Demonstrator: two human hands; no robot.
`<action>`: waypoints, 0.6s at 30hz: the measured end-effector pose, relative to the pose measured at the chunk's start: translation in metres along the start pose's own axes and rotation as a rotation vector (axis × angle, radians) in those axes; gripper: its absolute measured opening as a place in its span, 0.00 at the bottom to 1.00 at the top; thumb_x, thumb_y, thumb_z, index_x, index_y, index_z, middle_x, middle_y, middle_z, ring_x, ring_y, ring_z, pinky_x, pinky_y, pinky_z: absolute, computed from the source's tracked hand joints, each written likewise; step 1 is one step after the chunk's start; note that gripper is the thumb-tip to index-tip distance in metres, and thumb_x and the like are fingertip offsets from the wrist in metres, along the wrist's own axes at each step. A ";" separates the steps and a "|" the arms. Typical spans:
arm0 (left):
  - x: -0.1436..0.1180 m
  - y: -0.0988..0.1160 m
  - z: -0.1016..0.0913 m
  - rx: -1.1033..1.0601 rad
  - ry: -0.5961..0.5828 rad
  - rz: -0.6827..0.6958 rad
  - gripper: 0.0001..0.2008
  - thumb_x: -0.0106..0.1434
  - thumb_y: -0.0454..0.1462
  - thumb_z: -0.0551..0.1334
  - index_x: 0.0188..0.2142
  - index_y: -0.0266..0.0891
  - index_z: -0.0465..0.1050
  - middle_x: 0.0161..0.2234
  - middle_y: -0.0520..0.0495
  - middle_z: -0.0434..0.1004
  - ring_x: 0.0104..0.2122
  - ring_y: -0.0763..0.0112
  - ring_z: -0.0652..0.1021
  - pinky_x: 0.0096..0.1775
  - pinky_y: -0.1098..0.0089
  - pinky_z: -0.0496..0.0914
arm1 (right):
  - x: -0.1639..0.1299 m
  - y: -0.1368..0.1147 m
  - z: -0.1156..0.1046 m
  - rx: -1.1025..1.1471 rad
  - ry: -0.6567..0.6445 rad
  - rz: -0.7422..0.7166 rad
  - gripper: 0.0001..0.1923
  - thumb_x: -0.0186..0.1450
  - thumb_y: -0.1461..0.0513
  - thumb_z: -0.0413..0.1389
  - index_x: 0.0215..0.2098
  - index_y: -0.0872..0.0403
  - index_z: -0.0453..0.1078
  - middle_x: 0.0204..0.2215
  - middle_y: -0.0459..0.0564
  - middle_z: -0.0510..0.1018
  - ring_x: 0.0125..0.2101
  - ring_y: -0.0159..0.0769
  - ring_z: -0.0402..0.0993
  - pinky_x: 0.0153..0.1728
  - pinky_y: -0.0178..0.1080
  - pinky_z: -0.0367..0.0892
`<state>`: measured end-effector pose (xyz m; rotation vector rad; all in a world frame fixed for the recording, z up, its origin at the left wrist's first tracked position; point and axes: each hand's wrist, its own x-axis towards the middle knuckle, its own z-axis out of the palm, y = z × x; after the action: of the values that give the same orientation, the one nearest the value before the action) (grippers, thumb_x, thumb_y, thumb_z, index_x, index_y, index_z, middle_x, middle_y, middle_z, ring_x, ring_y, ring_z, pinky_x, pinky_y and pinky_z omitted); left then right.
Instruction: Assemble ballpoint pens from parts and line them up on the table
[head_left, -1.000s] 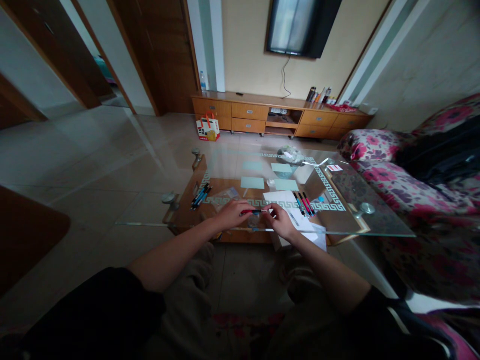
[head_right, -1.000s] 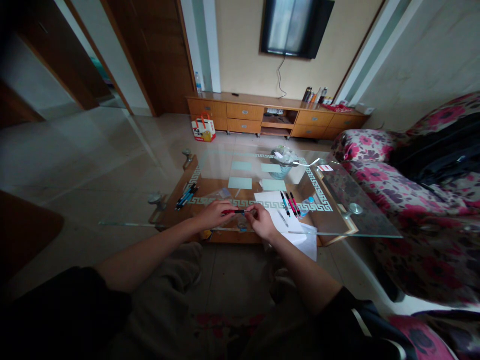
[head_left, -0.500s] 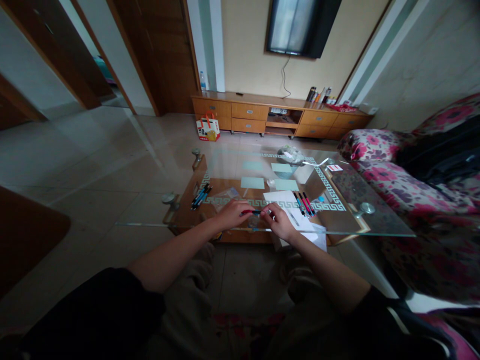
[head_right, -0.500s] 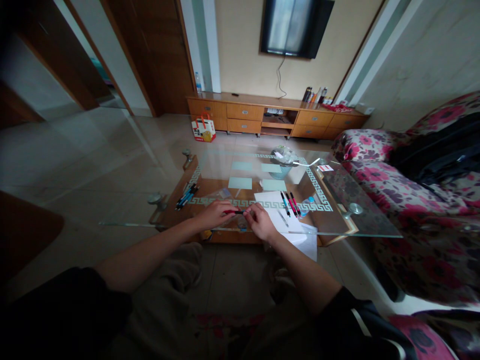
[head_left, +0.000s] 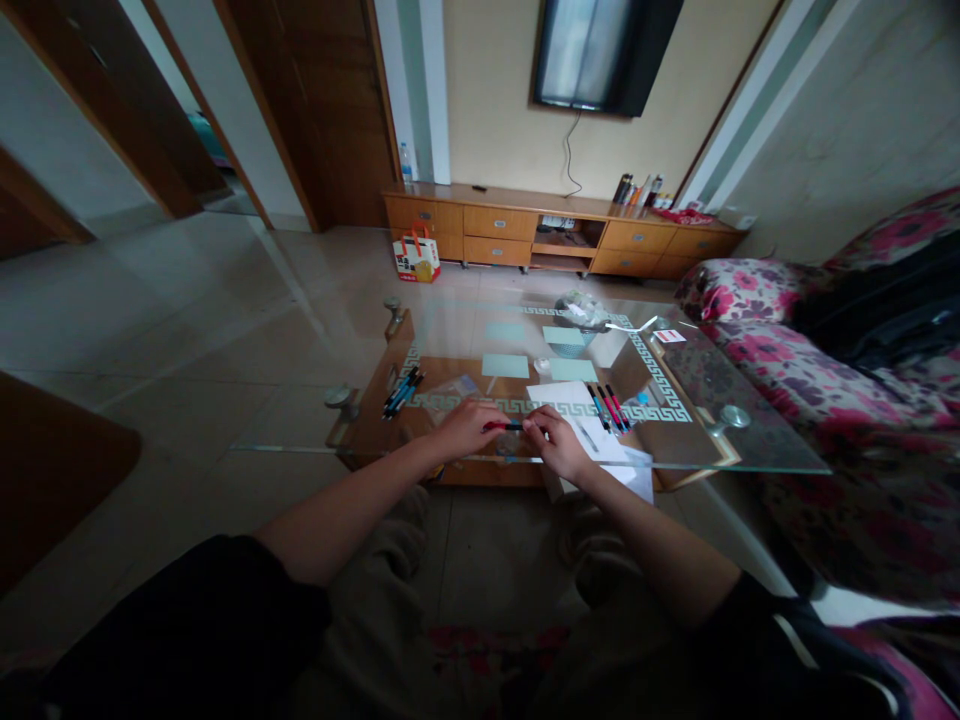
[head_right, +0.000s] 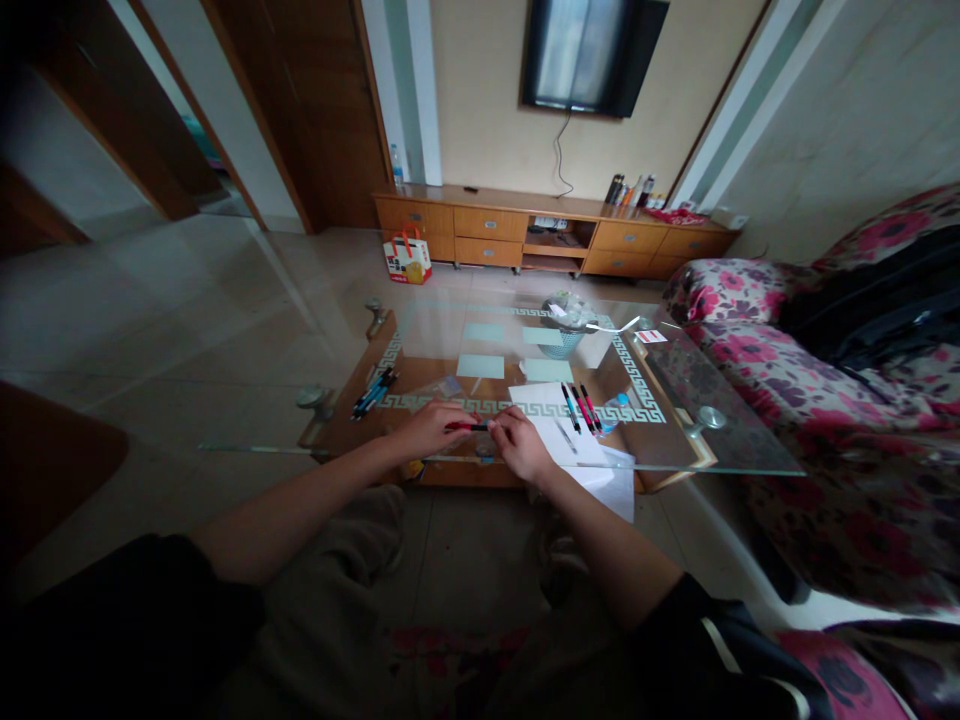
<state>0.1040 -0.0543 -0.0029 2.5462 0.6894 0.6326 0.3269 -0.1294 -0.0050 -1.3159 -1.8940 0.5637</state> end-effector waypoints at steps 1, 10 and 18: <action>0.000 0.000 0.000 -0.002 0.006 -0.007 0.11 0.66 0.37 0.62 0.47 0.41 0.79 0.38 0.46 0.80 0.37 0.68 0.78 0.42 0.69 0.69 | 0.000 0.000 0.000 0.002 -0.001 0.000 0.21 0.72 0.50 0.47 0.32 0.51 0.73 0.36 0.52 0.73 0.38 0.40 0.70 0.45 0.42 0.66; 0.002 0.001 0.000 0.006 0.019 -0.017 0.11 0.63 0.36 0.64 0.46 0.41 0.77 0.39 0.47 0.81 0.38 0.67 0.78 0.44 0.68 0.69 | 0.002 -0.003 0.002 0.049 0.010 0.004 0.22 0.73 0.49 0.46 0.28 0.51 0.69 0.34 0.51 0.73 0.37 0.39 0.70 0.43 0.41 0.66; -0.001 0.006 0.004 0.035 0.003 0.025 0.22 0.68 0.37 0.59 0.60 0.41 0.66 0.50 0.42 0.76 0.49 0.63 0.76 0.51 0.63 0.69 | 0.003 0.007 0.000 0.035 0.263 0.167 0.18 0.70 0.49 0.48 0.33 0.52 0.70 0.31 0.51 0.75 0.34 0.40 0.71 0.37 0.40 0.64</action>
<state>0.1072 -0.0609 -0.0032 2.5907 0.6760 0.6388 0.3307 -0.1240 -0.0089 -1.4578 -1.5650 0.4790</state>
